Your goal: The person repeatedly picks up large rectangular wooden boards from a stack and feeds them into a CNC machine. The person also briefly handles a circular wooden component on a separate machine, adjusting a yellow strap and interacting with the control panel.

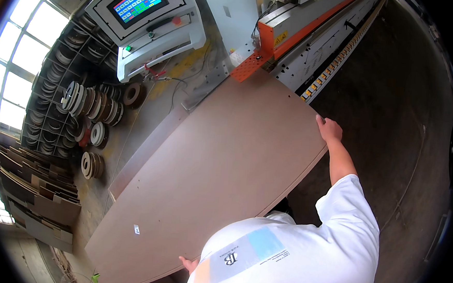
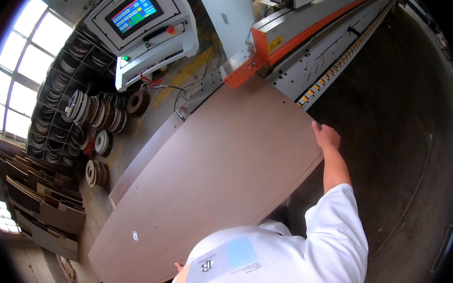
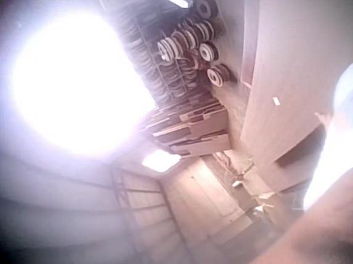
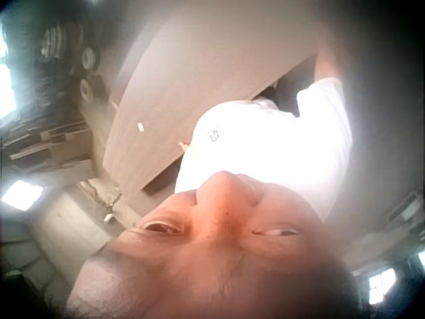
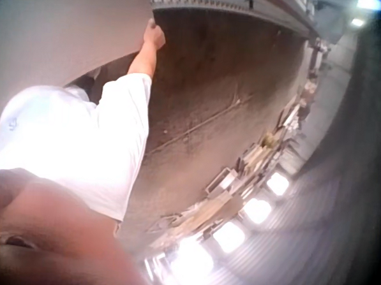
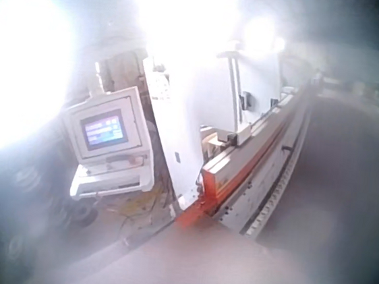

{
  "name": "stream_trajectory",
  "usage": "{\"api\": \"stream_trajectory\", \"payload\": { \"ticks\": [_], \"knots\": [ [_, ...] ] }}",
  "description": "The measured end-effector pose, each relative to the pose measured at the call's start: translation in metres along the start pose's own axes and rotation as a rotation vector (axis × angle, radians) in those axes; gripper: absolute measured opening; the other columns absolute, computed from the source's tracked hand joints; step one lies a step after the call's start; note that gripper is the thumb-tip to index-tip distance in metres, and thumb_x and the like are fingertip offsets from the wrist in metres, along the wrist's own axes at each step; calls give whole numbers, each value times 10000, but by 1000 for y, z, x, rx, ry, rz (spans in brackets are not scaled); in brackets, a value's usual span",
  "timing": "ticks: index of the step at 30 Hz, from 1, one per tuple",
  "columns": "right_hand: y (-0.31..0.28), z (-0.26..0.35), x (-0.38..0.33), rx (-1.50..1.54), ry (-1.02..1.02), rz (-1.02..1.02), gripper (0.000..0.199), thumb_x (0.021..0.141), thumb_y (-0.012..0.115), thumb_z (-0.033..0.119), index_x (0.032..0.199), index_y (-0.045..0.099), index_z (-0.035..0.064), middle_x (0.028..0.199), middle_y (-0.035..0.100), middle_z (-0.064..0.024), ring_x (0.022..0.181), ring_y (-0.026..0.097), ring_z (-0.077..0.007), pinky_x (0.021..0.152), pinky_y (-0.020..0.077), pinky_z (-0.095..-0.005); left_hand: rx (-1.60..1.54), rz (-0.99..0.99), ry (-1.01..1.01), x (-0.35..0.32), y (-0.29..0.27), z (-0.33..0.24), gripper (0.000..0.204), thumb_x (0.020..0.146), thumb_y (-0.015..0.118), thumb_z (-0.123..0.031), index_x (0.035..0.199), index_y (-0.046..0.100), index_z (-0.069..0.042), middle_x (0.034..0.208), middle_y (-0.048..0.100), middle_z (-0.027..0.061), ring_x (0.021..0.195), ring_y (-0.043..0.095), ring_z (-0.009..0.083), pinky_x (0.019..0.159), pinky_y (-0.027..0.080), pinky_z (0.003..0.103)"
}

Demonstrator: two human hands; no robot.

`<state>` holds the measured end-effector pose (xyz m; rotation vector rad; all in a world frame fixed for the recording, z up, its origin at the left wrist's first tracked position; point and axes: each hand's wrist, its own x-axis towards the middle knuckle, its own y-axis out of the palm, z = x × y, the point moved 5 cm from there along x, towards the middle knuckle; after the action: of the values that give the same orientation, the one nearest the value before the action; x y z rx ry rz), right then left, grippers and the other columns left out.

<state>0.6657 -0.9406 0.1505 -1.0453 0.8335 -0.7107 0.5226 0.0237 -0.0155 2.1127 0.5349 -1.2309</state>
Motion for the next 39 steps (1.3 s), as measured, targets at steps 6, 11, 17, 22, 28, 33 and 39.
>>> {"api": "stream_trajectory", "payload": {
  "ticks": [6,11,17,22,28,33,39],
  "knots": [
    [4,-5,2,-13,18,-23,667,989,404,648,1084,724,70,1130,718,-189,1080,664,-388,919,525,-476,46,105,198,-37,25,13,726,1070,484,-441,1579,223,6,1614,332,159,1465,319,305,1232,216,420],
    [7,-1,3,-44,20,17,694,994,380,663,1075,718,62,1126,714,-204,1087,657,-402,925,522,-485,443,-87,415,-32,24,2,818,994,439,-616,1569,320,-46,1621,285,139,1479,293,324,1217,243,429],
    [12,-4,2,-45,37,-35,710,999,363,670,1095,701,53,1145,704,-215,1102,644,-419,930,514,-497,951,-76,497,-136,174,7,623,1014,568,-323,1509,416,23,1679,-56,260,1567,70,379,1267,131,387],
    [9,10,0,-68,46,35,732,998,347,680,1160,695,56,1192,690,-221,1135,635,-412,947,506,-497,48,-17,384,-46,71,-1,718,1043,380,-628,1506,423,-81,1524,473,81,1334,482,307,1148,363,458],
    [21,-4,12,-98,42,-10,737,993,345,683,1144,702,57,1165,703,-216,1122,644,-409,941,509,-498,901,-331,387,-154,220,5,858,922,493,-23,1605,-22,34,1665,96,278,1528,207,381,1228,196,351],
    [18,0,13,-88,7,-49,682,1000,369,671,977,682,66,1045,714,-210,1032,650,-438,854,513,-519,874,-311,398,-146,221,6,925,872,445,21,1605,-120,3,1654,172,218,1435,349,294,1109,333,304],
    [15,-5,29,-105,2,-54,669,1001,375,666,963,683,73,1021,717,-211,1011,653,-443,838,517,-522,835,-329,366,-149,230,17,951,888,462,34,1623,-132,-81,1574,309,176,1122,527,203,801,461,287]
  ]
}}
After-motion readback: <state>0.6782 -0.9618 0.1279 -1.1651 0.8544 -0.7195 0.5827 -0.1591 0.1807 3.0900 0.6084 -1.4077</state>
